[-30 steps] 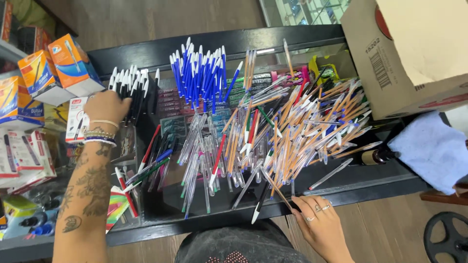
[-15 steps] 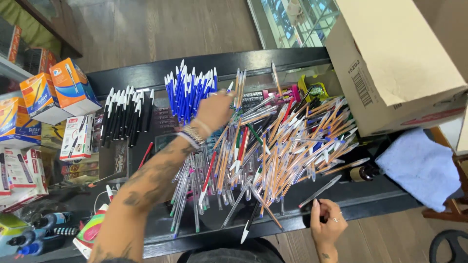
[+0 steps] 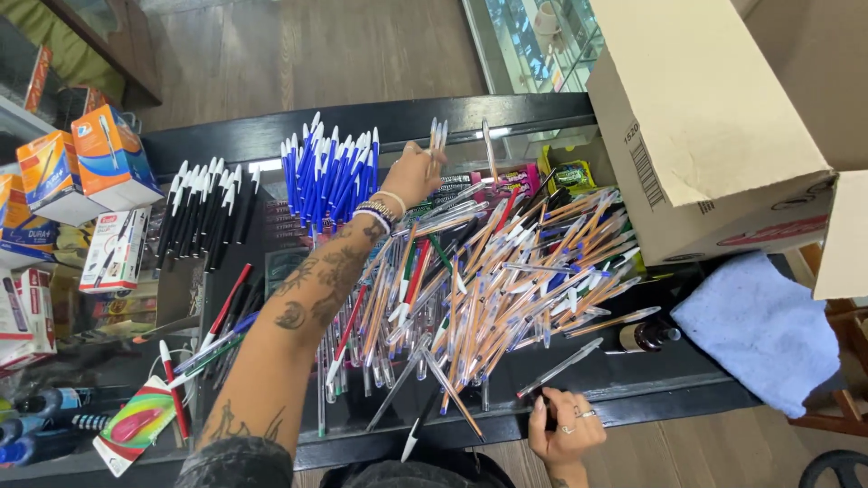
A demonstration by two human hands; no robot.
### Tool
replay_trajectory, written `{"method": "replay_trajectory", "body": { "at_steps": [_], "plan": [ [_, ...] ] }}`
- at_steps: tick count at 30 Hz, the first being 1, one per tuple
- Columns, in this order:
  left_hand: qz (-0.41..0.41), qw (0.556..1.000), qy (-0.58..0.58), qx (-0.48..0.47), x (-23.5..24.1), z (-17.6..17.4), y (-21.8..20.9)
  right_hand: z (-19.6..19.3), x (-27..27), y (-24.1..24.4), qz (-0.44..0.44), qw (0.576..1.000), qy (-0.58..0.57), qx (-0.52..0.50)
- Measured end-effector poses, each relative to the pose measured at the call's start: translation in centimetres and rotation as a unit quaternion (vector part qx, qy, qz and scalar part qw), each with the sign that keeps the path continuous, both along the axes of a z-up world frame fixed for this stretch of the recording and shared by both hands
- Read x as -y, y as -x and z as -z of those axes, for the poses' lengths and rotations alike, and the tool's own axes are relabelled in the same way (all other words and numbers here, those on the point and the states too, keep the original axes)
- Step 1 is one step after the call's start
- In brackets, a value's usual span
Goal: Sorting a large pile of pens by color and type on a counter
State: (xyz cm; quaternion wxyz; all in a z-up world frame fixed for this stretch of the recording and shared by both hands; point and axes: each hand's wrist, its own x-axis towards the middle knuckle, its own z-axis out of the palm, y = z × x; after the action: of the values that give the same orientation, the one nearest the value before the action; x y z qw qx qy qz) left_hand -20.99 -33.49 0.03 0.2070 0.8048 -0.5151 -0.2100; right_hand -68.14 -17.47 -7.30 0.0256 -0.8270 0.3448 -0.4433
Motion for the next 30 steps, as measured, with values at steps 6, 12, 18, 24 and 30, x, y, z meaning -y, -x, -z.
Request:
{"method": "replay_trajectory", "body": {
  "at_steps": [6, 12, 18, 24, 30],
  "plan": [
    [-0.028, 0.982, 0.044, 0.181, 1.8, -0.9, 3.2, -0.8, 0.1, -0.2, -0.027, 1.000, 0.013, 0.003],
    [0.107, 0.969, 0.046, 0.216, 6.6, -2.7, 12.4, -1.4, 0.1, -0.2, -0.022, 1.000, 0.015, -0.017],
    [0.102, 0.982, -0.035, 0.158, 12.1, 0.2, 14.5, -1.7, 0.2, -0.2, -0.018, 0.999, 0.025, -0.023],
    [0.092, 0.979, -0.026, 0.179, 13.5, 0.2, 15.7, -1.0, 0.3, 0.0, -0.020, 0.999, 0.030, -0.021],
    [0.194, 0.965, -0.010, 0.176, 12.4, -2.1, 19.7, -1.1, 0.3, -0.1, -0.009, 0.999, 0.034, -0.020]
  ]
}}
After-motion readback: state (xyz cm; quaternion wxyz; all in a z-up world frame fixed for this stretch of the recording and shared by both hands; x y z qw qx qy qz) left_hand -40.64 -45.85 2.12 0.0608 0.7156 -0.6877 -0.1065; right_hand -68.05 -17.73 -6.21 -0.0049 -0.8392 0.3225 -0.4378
